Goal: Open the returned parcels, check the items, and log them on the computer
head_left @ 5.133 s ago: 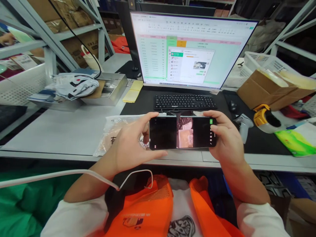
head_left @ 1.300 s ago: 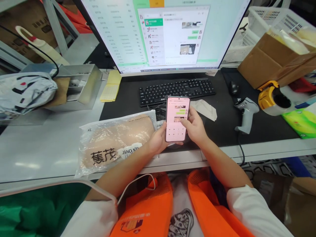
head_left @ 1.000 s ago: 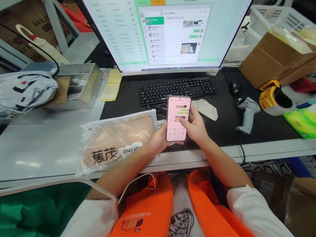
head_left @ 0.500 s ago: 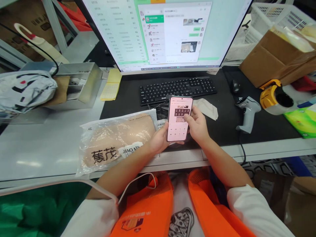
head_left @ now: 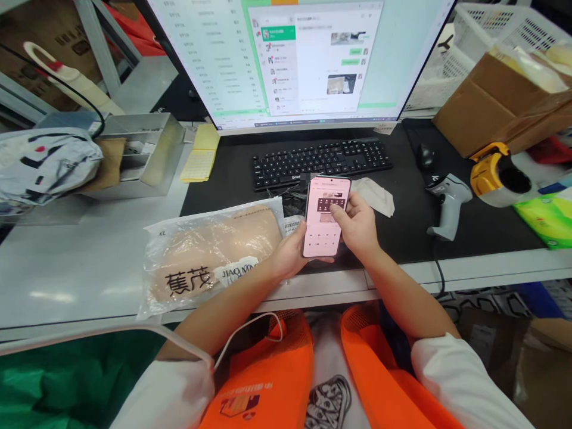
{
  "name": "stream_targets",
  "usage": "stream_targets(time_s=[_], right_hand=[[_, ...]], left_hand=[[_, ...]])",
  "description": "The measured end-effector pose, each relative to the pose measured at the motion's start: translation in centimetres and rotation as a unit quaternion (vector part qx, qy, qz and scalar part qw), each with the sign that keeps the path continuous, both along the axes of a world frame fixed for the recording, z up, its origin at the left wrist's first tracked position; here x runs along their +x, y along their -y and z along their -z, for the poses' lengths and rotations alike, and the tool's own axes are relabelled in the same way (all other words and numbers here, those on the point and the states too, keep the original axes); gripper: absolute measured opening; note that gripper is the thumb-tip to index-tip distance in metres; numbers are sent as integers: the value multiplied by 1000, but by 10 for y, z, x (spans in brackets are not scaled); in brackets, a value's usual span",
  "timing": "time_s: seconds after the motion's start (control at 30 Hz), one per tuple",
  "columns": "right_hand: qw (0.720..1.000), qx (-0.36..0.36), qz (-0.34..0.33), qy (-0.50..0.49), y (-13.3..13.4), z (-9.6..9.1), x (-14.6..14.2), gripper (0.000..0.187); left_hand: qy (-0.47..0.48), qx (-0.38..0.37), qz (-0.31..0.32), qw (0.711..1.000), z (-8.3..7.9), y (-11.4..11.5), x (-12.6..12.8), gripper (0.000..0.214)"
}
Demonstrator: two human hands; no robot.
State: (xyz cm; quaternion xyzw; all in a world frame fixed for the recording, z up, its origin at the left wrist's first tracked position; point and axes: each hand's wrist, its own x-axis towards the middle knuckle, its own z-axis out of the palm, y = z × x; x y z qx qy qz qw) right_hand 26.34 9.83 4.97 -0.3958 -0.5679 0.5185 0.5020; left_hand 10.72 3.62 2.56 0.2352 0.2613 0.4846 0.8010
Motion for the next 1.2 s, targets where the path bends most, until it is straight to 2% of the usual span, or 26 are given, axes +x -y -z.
stream_targets(time_s=[0.2, 0.47, 0.7, 0.83, 0.9, 1.03, 1.2], right_hand=[[1000, 1, -14, -25, 4, -11, 0, 41], [997, -4, -75, -24, 3, -9, 1, 47], [996, -24, -86, -19, 3, -10, 2, 47], [996, 6, -86, -3, 1, -6, 1, 55], [996, 20, -90, -7, 0, -5, 1, 61], [994, 9, -98, -45, 1, -5, 2, 62], [997, 10, -80, -19, 1, -3, 0, 62]], left_hand=[[9, 30, 20, 999, -5, 0, 0, 59], [21, 34, -21, 999, -8, 0, -1, 50], [31, 2, -20, 999, -7, 0, -2, 56], [24, -11, -37, 999, -8, 1, -2, 54], [19, -7, -39, 999, -9, 1, -2, 53], [20, 32, -27, 999, -8, 1, -1, 57], [15, 28, -33, 999, -5, 1, -1, 62]])
